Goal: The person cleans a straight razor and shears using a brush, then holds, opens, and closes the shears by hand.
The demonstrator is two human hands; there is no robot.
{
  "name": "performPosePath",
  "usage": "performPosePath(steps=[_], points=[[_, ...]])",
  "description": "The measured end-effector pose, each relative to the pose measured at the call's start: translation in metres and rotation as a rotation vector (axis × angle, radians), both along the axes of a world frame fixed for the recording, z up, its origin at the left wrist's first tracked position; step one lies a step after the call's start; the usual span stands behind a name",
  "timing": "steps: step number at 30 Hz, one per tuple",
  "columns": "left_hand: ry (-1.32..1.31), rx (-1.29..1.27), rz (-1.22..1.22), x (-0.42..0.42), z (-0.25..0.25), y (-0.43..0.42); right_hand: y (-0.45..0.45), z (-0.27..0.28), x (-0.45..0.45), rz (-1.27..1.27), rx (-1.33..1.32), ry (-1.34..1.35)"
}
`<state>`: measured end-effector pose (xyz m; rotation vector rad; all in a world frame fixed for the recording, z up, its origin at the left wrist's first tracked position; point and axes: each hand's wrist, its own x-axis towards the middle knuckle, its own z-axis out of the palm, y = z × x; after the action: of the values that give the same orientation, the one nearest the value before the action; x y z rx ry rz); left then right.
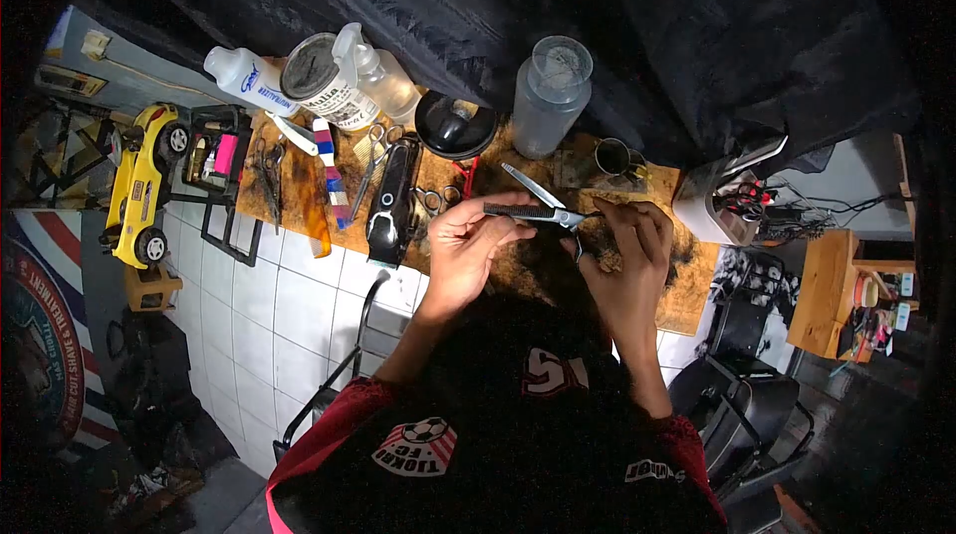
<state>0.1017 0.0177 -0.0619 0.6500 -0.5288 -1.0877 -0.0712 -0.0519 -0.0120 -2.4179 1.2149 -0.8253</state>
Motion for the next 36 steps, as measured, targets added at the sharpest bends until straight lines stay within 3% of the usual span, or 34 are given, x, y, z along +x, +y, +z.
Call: performPosePath(steps=[4, 6, 10, 13, 15, 21, 23, 25, 36], points=[[0.112, 0.045, 0.117, -0.003, 0.013, -0.003, -0.002, 0.001, 0.0, -0.03, -0.038, -0.011], [-0.069, 0.014, 0.11, 0.004, -0.007, 0.001, -0.002, 0.001, 0.0, -0.036, -0.057, -0.013], [-0.155, -0.125, 0.01, 0.012, -0.015, 0.003, -0.002, 0.0, 0.0, -0.026, -0.055, -0.02], [-0.141, 0.036, 0.125, 0.003, 0.0, -0.002, -0.003, 0.004, 0.0, -0.034, -0.053, -0.033], [0.031, -0.177, 0.138, 0.003, 0.001, -0.008, -0.004, 0.002, -0.004, -0.041, -0.042, -0.041], [-0.135, -0.032, 0.114, 0.006, 0.008, -0.007, -0.006, -0.002, -0.01, 0.034, -0.065, 0.044], [-0.153, -0.042, 0.099, 0.006, 0.004, -0.007, -0.004, 0.009, 0.005, -0.055, -0.109, -0.077], [0.005, -0.211, 0.057, 0.006, -0.002, -0.008, -0.006, 0.0, -0.01, 0.011, -0.087, -0.008], [-0.043, -0.079, 0.129, 0.0, 0.001, -0.004, -0.004, 0.002, -0.002, -0.02, -0.039, -0.013]])
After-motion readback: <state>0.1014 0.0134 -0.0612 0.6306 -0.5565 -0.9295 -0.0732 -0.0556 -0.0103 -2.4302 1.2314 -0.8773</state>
